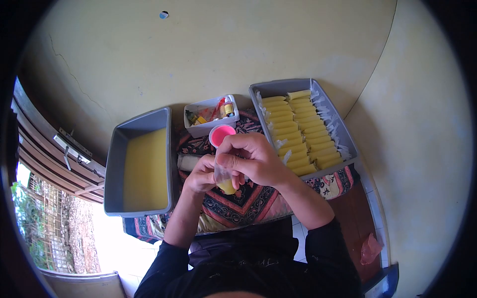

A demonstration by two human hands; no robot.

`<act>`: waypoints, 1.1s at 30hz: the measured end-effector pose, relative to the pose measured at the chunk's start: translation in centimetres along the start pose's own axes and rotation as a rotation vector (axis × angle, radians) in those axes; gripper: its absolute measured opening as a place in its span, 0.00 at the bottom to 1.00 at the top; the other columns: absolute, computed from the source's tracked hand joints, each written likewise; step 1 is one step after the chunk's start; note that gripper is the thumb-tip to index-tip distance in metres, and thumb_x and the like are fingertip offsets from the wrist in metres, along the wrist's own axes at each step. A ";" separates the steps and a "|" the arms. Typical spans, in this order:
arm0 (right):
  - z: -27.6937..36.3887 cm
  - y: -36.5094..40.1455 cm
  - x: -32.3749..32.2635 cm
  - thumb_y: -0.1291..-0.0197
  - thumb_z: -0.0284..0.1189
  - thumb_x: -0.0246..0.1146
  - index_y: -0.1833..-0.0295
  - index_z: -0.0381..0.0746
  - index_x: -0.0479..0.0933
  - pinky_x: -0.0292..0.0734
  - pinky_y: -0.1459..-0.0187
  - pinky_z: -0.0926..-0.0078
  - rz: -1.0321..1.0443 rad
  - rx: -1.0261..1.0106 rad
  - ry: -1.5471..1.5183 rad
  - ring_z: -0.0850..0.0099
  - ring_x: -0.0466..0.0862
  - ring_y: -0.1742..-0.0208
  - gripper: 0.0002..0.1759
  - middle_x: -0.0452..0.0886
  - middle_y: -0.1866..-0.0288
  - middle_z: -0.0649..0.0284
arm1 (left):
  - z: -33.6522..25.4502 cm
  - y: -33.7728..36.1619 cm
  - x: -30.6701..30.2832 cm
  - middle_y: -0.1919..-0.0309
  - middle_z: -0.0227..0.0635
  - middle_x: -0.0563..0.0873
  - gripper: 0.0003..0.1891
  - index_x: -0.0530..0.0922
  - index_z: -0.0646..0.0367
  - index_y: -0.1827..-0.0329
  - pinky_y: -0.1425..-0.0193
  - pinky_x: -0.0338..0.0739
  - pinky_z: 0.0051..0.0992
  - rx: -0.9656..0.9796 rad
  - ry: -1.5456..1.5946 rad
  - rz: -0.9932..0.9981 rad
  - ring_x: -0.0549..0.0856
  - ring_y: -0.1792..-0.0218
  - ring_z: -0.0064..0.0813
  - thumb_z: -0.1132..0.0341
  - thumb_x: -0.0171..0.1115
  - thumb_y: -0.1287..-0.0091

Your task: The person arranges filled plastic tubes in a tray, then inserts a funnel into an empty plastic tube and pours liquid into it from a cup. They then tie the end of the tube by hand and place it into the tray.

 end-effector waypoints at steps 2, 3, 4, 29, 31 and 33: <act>0.1 0.0 0.2 0.34 0.21 0.59 0.66 0.29 0.75 0.77 0.79 0.84 0.017 0.003 -0.011 0.78 0.77 0.77 0.07 0.76 0.70 0.61 | -0.2 0.0 0.0 0.57 0.45 0.86 0.24 0.80 0.71 0.49 0.44 0.74 0.34 -0.007 0.000 0.006 0.84 0.55 0.36 0.54 0.64 0.34; 0.1 -0.1 0.3 0.34 0.21 0.59 0.66 0.29 0.75 0.78 0.78 0.84 0.033 0.008 -0.022 0.79 0.77 0.77 0.07 0.76 0.71 0.61 | -0.4 0.1 0.1 0.59 0.44 0.86 0.22 0.81 0.71 0.52 0.45 0.75 0.34 -0.015 0.002 0.011 0.84 0.56 0.35 0.55 0.64 0.34; -0.1 -0.1 0.4 0.34 0.21 0.59 0.66 0.29 0.75 0.78 0.78 0.84 0.034 0.008 -0.022 0.79 0.77 0.77 0.07 0.76 0.71 0.61 | -0.6 0.0 0.2 0.59 0.44 0.86 0.22 0.81 0.71 0.52 0.45 0.75 0.34 -0.014 0.001 0.011 0.84 0.56 0.35 0.55 0.64 0.34; -0.5 -2.2 -3.2 0.37 0.27 0.60 0.39 0.40 0.74 0.71 0.38 0.61 -0.224 -0.450 0.537 0.62 0.71 0.34 0.20 0.70 0.34 0.52 | -1.9 1.8 0.1 0.68 0.37 0.84 0.11 0.82 0.65 0.66 0.42 0.70 0.32 -0.016 -0.203 -0.628 0.81 0.58 0.28 0.66 0.57 0.30; 0.2 -2.0 -1.3 0.40 0.29 0.63 0.39 0.49 0.75 0.65 0.32 0.51 -0.091 -0.798 1.352 0.57 0.64 0.27 0.22 0.67 0.30 0.55 | -2.4 1.5 0.0 0.68 0.37 0.84 0.12 0.82 0.65 0.66 0.47 0.71 0.28 0.042 -0.258 -0.607 0.80 0.60 0.25 0.66 0.56 0.30; -0.7 -2.2 -1.2 0.43 0.31 0.66 0.43 0.55 0.78 0.59 0.29 0.45 -0.063 -0.794 1.394 0.56 0.60 0.25 0.21 0.64 0.27 0.60 | -2.8 1.6 0.2 0.68 0.35 0.84 0.12 0.82 0.65 0.66 0.51 0.71 0.24 -0.076 -0.192 -0.658 0.80 0.61 0.23 0.66 0.55 0.29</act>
Point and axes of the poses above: each hand's wrist, its own y-axis away from the middle knuckle, its own x-axis out of the palm, z = x × y, the point moved 3 cm from there along -y, towards the middle knuckle
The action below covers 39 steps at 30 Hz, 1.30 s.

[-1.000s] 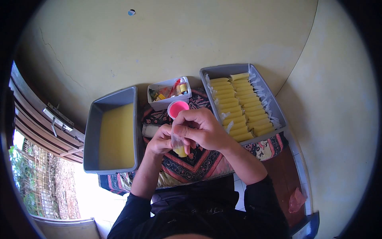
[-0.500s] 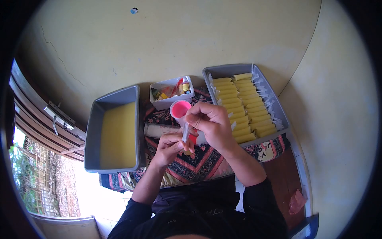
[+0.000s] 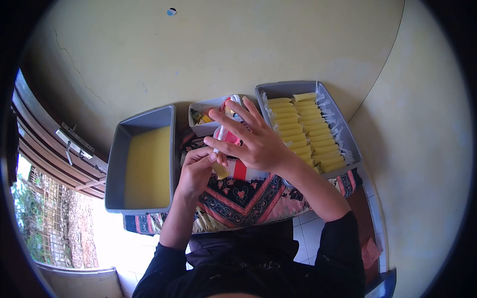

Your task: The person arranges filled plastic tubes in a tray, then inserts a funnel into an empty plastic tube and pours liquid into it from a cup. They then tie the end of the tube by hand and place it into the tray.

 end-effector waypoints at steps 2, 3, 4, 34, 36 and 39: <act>-0.3 0.1 0.3 0.43 0.32 0.65 0.50 0.49 0.80 0.59 0.29 0.42 0.033 -0.039 0.113 0.59 0.63 0.27 0.14 0.68 0.29 0.61 | -0.1 -0.1 0.2 0.68 0.34 0.84 0.12 0.82 0.64 0.65 0.52 0.70 0.24 0.015 -0.006 0.009 0.80 0.62 0.22 0.66 0.55 0.29; -0.6 0.0 0.1 0.43 0.32 0.65 0.50 0.49 0.80 0.59 0.29 0.42 0.034 -0.039 0.115 0.59 0.63 0.27 0.14 0.68 0.29 0.61 | -0.1 -0.1 0.3 0.68 0.33 0.84 0.12 0.82 0.64 0.64 0.52 0.70 0.23 0.034 -0.011 0.016 0.80 0.62 0.21 0.66 0.55 0.28; -0.8 -0.1 0.1 0.43 0.32 0.64 0.54 0.46 0.80 0.63 0.31 0.46 0.080 -0.075 0.133 0.59 0.68 0.31 0.11 0.73 0.36 0.60 | 0.0 -0.1 0.3 0.68 0.33 0.84 0.12 0.82 0.64 0.64 0.52 0.70 0.23 0.034 -0.010 0.016 0.80 0.62 0.21 0.66 0.55 0.28; -3.2 1.2 1.6 0.32 0.32 0.53 0.71 0.33 0.71 0.69 0.70 0.63 0.399 0.262 -0.768 0.54 0.77 0.75 0.16 0.75 0.78 0.52 | 1.4 -0.9 0.0 0.59 0.36 0.81 0.16 0.79 0.66 0.55 0.42 0.68 0.29 0.093 -0.267 0.150 0.77 0.51 0.27 0.63 0.48 0.24; -3.2 1.3 1.2 0.32 0.34 0.53 0.71 0.32 0.71 0.68 0.71 0.64 0.405 0.306 -0.758 0.55 0.76 0.76 0.17 0.74 0.78 0.52 | 1.3 -0.7 -0.3 0.59 0.37 0.82 0.15 0.82 0.64 0.61 0.39 0.66 0.31 0.144 -0.436 0.105 0.76 0.46 0.32 0.63 0.51 0.25; -3.2 1.4 1.1 0.32 0.35 0.53 0.70 0.31 0.70 0.66 0.72 0.66 0.385 0.449 -0.832 0.63 0.74 0.78 0.18 0.72 0.79 0.56 | 1.6 -0.5 -0.9 0.62 0.36 0.84 0.13 0.83 0.63 0.65 0.35 0.62 0.35 0.198 -0.481 0.035 0.75 0.42 0.36 0.64 0.56 0.29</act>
Point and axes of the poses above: each hand's wrist, its own y-axis away from the middle knuckle, its own x-axis out of the palm, z = x × y, the point moved 3 cm from there along -y, towards the middle knuckle
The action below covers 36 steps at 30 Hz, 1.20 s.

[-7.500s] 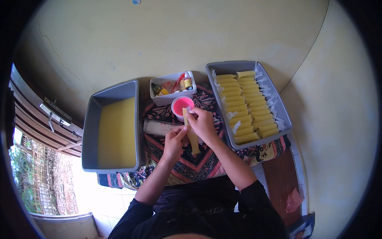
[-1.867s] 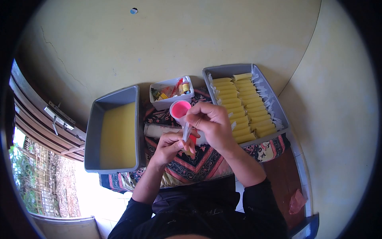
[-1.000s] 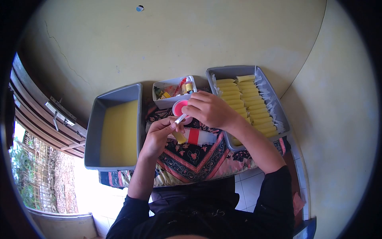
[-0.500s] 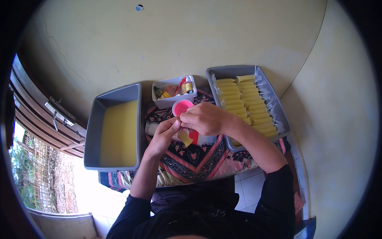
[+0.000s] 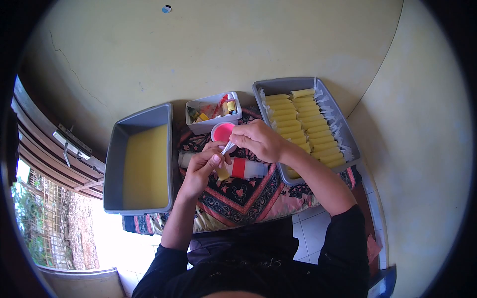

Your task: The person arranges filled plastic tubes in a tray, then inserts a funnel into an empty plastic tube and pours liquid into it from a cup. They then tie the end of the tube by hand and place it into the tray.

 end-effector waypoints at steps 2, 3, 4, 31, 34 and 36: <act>-0.9 0.3 0.3 0.31 0.35 0.54 0.70 0.33 0.71 0.64 0.74 0.73 -0.058 0.132 -0.115 0.75 0.69 0.79 0.18 0.69 0.81 0.64 | 0.0 -0.2 -0.3 0.64 0.36 0.84 0.13 0.81 0.63 0.68 0.37 0.63 0.36 0.091 -0.148 -0.022 0.76 0.44 0.36 0.64 0.56 0.29; -0.9 0.4 0.5 0.31 0.35 0.54 0.70 0.33 0.71 0.64 0.74 0.73 -0.055 0.131 -0.115 0.75 0.69 0.79 0.18 0.69 0.81 0.64 | -0.2 -0.2 -0.4 0.65 0.35 0.84 0.14 0.79 0.63 0.72 0.38 0.64 0.37 0.183 -0.299 -0.045 0.76 0.46 0.35 0.63 0.57 0.29; -1.2 0.6 0.9 0.31 0.35 0.55 0.71 0.34 0.72 0.62 0.76 0.76 -0.045 0.257 -0.265 0.79 0.68 0.79 0.18 0.68 0.81 0.68 | -0.1 0.0 -0.6 0.65 0.35 0.84 0.14 0.79 0.63 0.72 0.38 0.64 0.37 0.183 -0.299 -0.048 0.76 0.46 0.35 0.63 0.57 0.29; -2.9 1.8 6.4 0.33 0.28 0.55 0.61 0.32 0.75 0.77 0.77 0.72 -0.370 0.371 -0.326 0.68 0.85 0.76 0.10 0.86 0.63 0.53 | 2.1 0.7 1.1 0.54 0.35 0.81 0.05 0.86 0.58 0.69 0.30 0.54 0.54 0.241 -0.785 -0.250 0.76 0.41 0.39 0.69 0.70 0.48; -2.5 2.0 7.1 0.39 0.26 0.58 0.62 0.35 0.74 0.77 0.73 0.59 -0.311 0.062 0.405 0.53 0.82 0.74 0.05 0.81 0.72 0.53 | 3.0 0.7 0.9 0.49 0.38 0.80 0.06 0.86 0.58 0.69 0.30 0.54 0.54 0.261 -0.774 -0.284 0.75 0.39 0.40 0.70 0.70 0.51; -2.6 2.2 7.1 0.39 0.27 0.58 0.62 0.36 0.73 0.76 0.73 0.58 -0.274 0.069 0.453 0.54 0.82 0.74 0.05 0.81 0.72 0.53 | 3.2 0.9 1.0 0.47 0.38 0.79 0.07 0.86 0.58 0.69 0.30 0.53 0.54 0.257 -0.801 -0.274 0.74 0.38 0.40 0.70 0.70 0.51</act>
Point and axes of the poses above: each hand's wrist, its own y-axis away from the middle knuckle, its own x-axis out of the palm, z = x × y, the point moved 3 cm from there along -y, towards the middle knuckle
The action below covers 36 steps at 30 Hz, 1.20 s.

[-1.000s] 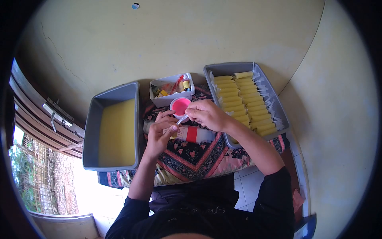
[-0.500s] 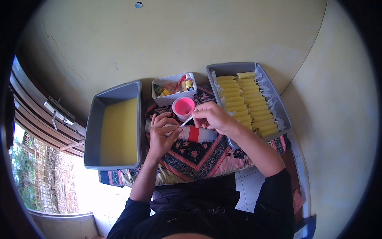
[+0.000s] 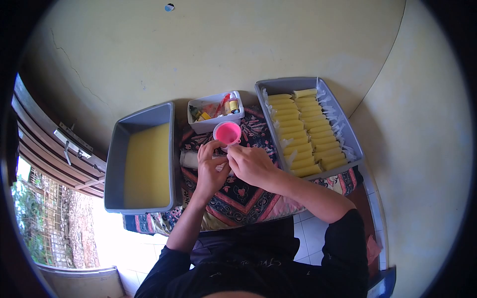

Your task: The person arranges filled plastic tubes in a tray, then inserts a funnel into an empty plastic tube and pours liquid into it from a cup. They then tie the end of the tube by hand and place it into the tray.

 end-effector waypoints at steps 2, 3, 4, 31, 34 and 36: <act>-0.1 0.2 -0.2 0.38 0.27 0.57 0.62 0.36 0.72 0.76 0.73 0.57 0.038 -0.007 0.047 0.54 0.82 0.74 0.05 0.81 0.73 0.53 | -0.2 0.3 0.0 0.46 0.38 0.78 0.07 0.86 0.58 0.69 0.29 0.53 0.54 0.000 -0.025 0.012 0.73 0.37 0.40 0.69 0.70 0.52; 0.0 0.3 -0.3 0.38 0.28 0.57 0.62 0.36 0.72 0.76 0.72 0.57 0.086 -0.016 0.063 0.53 0.82 0.74 0.06 0.80 0.73 0.53 | -0.4 0.4 0.0 0.44 0.38 0.77 0.07 0.85 0.57 0.69 0.29 0.52 0.54 0.011 -0.068 0.024 0.72 0.36 0.40 0.69 0.70 0.52; -0.1 0.4 -0.4 0.38 0.28 0.57 0.62 0.36 0.72 0.76 0.72 0.56 0.134 -0.026 0.080 0.52 0.82 0.74 0.06 0.80 0.73 0.52 | -0.6 0.5 0.0 0.43 0.37 0.76 0.07 0.85 0.56 0.69 0.29 0.52 0.55 0.022 -0.112 0.034 0.71 0.35 0.40 0.68 0.71 0.52; -1.7 -0.3 1.4 0.41 0.20 0.60 0.65 0.35 0.74 0.61 0.82 0.86 0.449 0.599 -1.150 0.85 0.69 0.83 0.01 0.71 0.80 0.69 | 0.1 2.3 -1.5 0.53 0.36 0.79 0.07 0.85 0.58 0.70 0.27 0.53 0.51 -0.042 0.035 -0.147 0.74 0.39 0.42 0.70 0.72 0.53; -1.9 -0.6 1.0 0.47 0.18 0.63 0.70 0.34 0.77 0.64 0.80 0.84 0.441 0.539 -1.097 0.84 0.73 0.81 0.02 0.77 0.79 0.67 | 0.6 2.4 -1.0 0.53 0.39 0.77 0.07 0.83 0.59 0.70 0.28 0.54 0.49 -0.060 0.191 -0.118 0.73 0.39 0.44 0.72 0.70 0.52; -2.0 -0.5 1.0 0.48 0.18 0.64 0.71 0.34 0.78 0.66 0.78 0.84 0.458 0.525 -1.079 0.84 0.74 0.80 0.02 0.78 0.79 0.67 | 1.0 2.4 -0.2 0.52 0.40 0.76 0.06 0.83 0.60 0.70 0.29 0.55 0.46 -0.099 0.340 -0.140 0.72 0.39 0.44 0.73 0.69 0.51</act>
Point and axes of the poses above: each hand's wrist, its own y-axis away from the middle knuckle, its own x-axis out of the palm, z = x × y, the point moved 3 cm from there along -y, towards the middle knuckle
